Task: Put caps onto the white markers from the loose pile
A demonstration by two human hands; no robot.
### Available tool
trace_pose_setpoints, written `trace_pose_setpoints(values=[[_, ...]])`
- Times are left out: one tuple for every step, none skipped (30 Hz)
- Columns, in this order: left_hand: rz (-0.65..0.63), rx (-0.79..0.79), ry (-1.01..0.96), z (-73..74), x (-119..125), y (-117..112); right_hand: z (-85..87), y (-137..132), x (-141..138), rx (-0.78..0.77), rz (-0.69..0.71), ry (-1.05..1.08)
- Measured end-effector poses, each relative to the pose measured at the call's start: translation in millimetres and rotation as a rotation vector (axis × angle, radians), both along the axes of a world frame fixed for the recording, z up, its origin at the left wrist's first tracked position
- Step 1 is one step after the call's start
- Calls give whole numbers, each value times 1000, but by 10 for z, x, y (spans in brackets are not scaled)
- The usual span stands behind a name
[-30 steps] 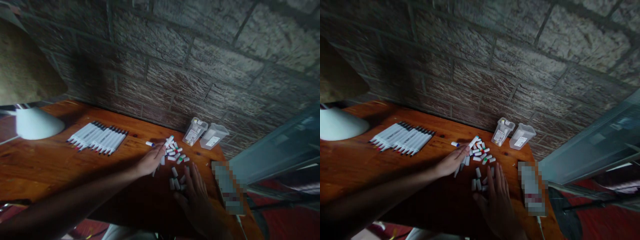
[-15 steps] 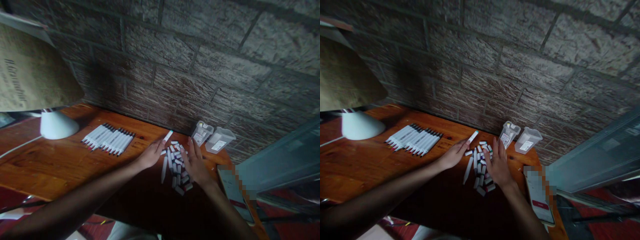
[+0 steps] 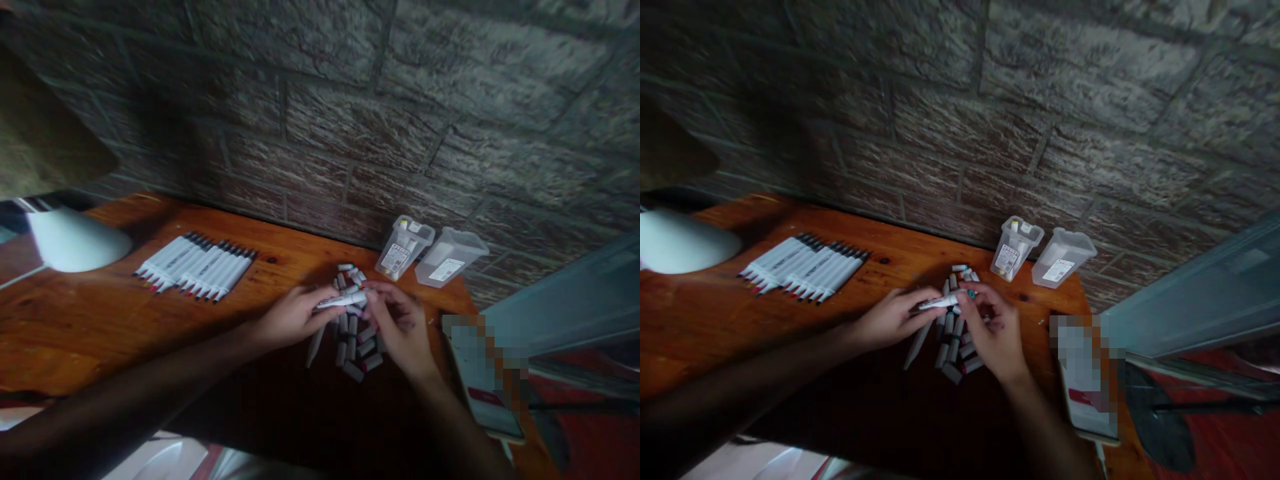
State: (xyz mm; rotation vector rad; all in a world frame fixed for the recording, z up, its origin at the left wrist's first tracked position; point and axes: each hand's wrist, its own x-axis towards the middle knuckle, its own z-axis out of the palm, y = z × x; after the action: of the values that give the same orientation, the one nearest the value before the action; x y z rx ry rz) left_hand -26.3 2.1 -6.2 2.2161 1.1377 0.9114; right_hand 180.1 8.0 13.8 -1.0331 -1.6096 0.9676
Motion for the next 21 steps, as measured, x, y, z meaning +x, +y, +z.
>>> trace_pose_setpoints(values=[[-4,1,13,-6,-12,5,-8,-3,-14,-5,-2,8],[-5,6,18,-11,-20,10,-21,1,-23,-21,-13,19],[-2,15,20,-14,-25,14,-35,11,-28,-45,-24,40],[5,29,22,-14,-29,18,-47,24,-29,-80,-27,64],[14,48,23,-14,-32,23,-54,38,-27,-119,-17,85],[24,70,28,-13,-35,27,-55,50,-25,-153,-4,99],[31,93,33,-13,-40,31,-50,59,-24,-178,7,108],[32,114,35,-12,-46,34,-41,65,-25,-187,9,114],[30,131,33,-12,-55,35,-31,67,-28,-183,3,117],[27,140,29,-11,-64,36,-22,69,-31,-171,-10,123],[28,143,23,-9,-74,35,-16,71,-34,-156,-33,135],[33,142,14,-5,-84,35,-15,76,-32,-143,-61,153],[43,136,7,1,-94,36,-21,84,-26,-136,-92,175],[57,132,-1,9,-103,37,-32,96,-14,-135,-125,199],[72,128,-9,17,-112,39,-48,109,2,-138,-158,227],[83,126,-19,24,-120,41,-67,124,22,-143,-189,258],[90,129,-29,30,-127,44,-85,140,41,-150,-210,287],[90,133,-37,34,-134,47,-101,154,58,-160,-220,312],[86,140,-43,37,-140,49,-111,164,71,-167,-223,333],[79,150,-47,38,-146,50,-115,168,76,-171,-220,347],[76,162,-50,38,-151,49,-111,166,74,-174,-212,352]])
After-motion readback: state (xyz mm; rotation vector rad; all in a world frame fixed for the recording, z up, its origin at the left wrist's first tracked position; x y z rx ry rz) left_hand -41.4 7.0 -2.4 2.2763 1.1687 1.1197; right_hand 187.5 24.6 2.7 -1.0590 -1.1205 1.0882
